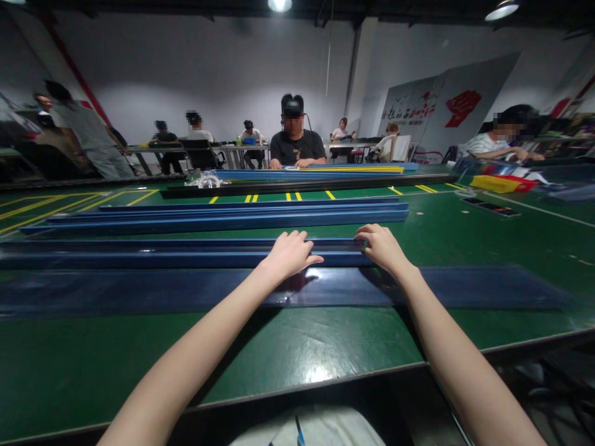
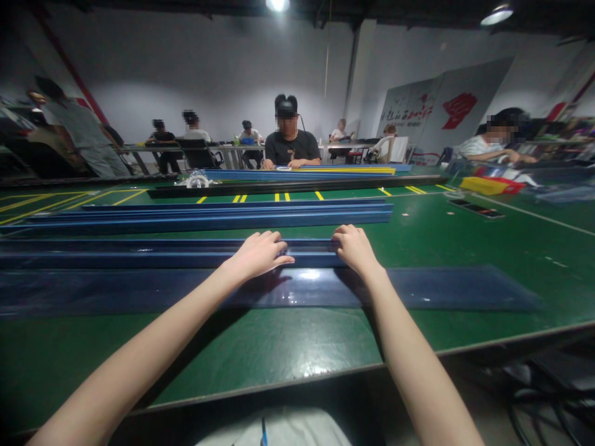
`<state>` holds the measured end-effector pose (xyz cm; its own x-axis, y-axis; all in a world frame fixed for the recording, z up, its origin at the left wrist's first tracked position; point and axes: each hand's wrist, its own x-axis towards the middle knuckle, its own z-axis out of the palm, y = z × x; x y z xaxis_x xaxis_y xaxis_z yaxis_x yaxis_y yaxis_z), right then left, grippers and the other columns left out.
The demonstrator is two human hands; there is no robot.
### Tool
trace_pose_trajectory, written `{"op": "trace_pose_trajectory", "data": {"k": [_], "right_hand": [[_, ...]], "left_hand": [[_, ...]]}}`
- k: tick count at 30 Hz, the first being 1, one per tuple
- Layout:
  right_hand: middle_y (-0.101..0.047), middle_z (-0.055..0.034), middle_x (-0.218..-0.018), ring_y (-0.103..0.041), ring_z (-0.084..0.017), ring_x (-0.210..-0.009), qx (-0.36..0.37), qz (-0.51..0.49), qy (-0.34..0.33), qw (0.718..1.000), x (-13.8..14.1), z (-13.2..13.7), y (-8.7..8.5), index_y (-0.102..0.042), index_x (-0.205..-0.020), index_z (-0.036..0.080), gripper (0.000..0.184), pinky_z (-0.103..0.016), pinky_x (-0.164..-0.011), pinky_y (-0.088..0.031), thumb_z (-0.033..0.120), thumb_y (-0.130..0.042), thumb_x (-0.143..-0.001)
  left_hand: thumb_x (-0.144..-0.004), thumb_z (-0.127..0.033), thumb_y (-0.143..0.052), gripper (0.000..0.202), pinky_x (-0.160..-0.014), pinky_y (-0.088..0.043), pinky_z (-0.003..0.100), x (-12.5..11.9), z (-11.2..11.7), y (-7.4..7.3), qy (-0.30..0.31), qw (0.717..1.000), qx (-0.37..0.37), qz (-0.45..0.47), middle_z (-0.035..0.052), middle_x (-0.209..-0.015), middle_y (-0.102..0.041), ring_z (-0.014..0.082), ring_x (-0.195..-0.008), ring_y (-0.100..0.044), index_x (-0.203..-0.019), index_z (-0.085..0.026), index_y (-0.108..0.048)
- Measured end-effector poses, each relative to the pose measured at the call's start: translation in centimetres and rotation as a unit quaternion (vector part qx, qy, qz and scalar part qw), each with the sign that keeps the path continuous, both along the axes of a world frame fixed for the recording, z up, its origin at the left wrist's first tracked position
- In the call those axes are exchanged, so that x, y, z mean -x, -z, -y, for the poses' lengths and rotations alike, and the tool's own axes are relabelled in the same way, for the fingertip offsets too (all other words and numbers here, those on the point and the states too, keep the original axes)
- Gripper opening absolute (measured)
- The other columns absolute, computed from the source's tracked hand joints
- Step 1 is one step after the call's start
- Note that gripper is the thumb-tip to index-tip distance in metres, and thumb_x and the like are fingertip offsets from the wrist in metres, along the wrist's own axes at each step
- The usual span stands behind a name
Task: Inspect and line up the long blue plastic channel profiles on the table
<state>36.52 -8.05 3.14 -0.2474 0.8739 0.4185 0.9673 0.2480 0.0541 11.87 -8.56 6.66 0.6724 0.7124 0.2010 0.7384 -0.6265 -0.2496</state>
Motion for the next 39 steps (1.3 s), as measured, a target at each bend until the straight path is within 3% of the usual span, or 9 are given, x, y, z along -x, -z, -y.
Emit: {"op": "trace_pose_trajectory", "data": {"k": [5,11,18,25,30,34,39], "right_hand": [[-0.063,-0.0065,-0.107,-0.050,-0.021,-0.098,0.005,-0.012,-0.031,0.999,0.2,-0.2,0.3,-0.069,-0.093,0.018,0.037,-0.032,-0.082,-0.036,0.004,-0.044,-0.069],[-0.063,-0.0057,-0.109,-0.051,-0.021,-0.098,0.008,-0.023,-0.028,0.999,0.1,-0.3,0.2,-0.068,-0.097,0.019,0.040,-0.032,-0.083,-0.036,0.005,-0.043,-0.069],[-0.065,-0.0095,-0.104,-0.056,-0.022,-0.093,-0.029,-0.086,0.097,0.991,-1.1,-0.2,-0.2,-0.066,-0.100,0.016,0.042,-0.031,-0.079,-0.040,0.005,-0.039,-0.069],[-0.069,-0.0050,-0.091,-0.061,-0.019,-0.087,0.008,-0.260,0.191,0.946,-2.7,-0.9,0.6,-0.067,-0.090,0.021,0.031,-0.027,-0.075,-0.042,0.018,-0.039,-0.076],[-0.066,-0.0053,-0.064,-0.060,-0.015,-0.065,0.103,-0.388,0.174,0.899,-3.6,-1.8,1.3,-0.064,-0.064,0.018,0.034,-0.025,-0.067,-0.042,0.033,-0.039,-0.082],[-0.062,-0.0068,-0.061,-0.053,-0.013,-0.055,0.189,-0.462,0.136,0.855,-3.7,-2.1,1.9,-0.061,-0.059,0.015,0.043,-0.024,-0.058,-0.040,0.044,-0.041,-0.083],[-0.057,-0.0040,-0.059,-0.045,-0.011,-0.055,0.235,-0.480,0.046,0.844,-3.6,-1.8,2.3,-0.064,-0.062,0.013,0.051,-0.024,-0.053,-0.034,0.064,-0.059,-0.063]], "left_hand": [[-0.086,-0.051,-0.042,0.042,-0.076,-0.040,0.031,-0.2,0.0,0.6,0.033,0.999,0.003,0.010,0.0081,-0.107,-0.057,0.0232,-0.098,-0.054,-0.113,-0.022,-0.056],[-0.085,-0.050,-0.044,0.042,-0.078,-0.042,0.033,-0.2,0.1,0.9,0.037,0.999,0.023,0.003,0.0087,-0.111,-0.056,0.0241,-0.100,-0.054,-0.117,-0.024,-0.055],[-0.086,-0.048,-0.046,0.038,-0.079,-0.043,0.033,-0.3,0.1,0.6,0.033,0.998,0.046,0.007,0.0082,-0.109,-0.057,0.0235,-0.099,-0.054,-0.108,-0.021,-0.061],[-0.086,-0.040,-0.047,0.031,-0.080,-0.043,0.033,-0.3,-0.3,1.2,0.054,0.998,0.010,0.004,0.0087,-0.106,-0.059,0.0232,-0.099,-0.055,-0.104,-0.018,-0.060],[-0.087,-0.032,-0.046,0.025,-0.079,-0.043,0.033,-0.5,-0.5,2.1,0.076,0.997,-0.015,0.005,0.0090,-0.104,-0.061,0.0227,-0.096,-0.057,-0.104,-0.017,-0.058],[-0.089,-0.025,-0.042,0.021,-0.076,-0.043,0.031,-0.8,-0.5,2.7,0.098,0.995,-0.025,0.018,0.0081,-0.099,-0.063,0.0205,-0.092,-0.058,-0.099,-0.016,-0.058],[-0.089,-0.018,-0.038,0.023,-0.078,-0.041,0.032,-0.8,-0.7,3.5,0.111,0.992,-0.038,0.037,0.0081,-0.100,-0.063,0.0198,-0.094,-0.056,-0.101,-0.015,-0.057]]}}
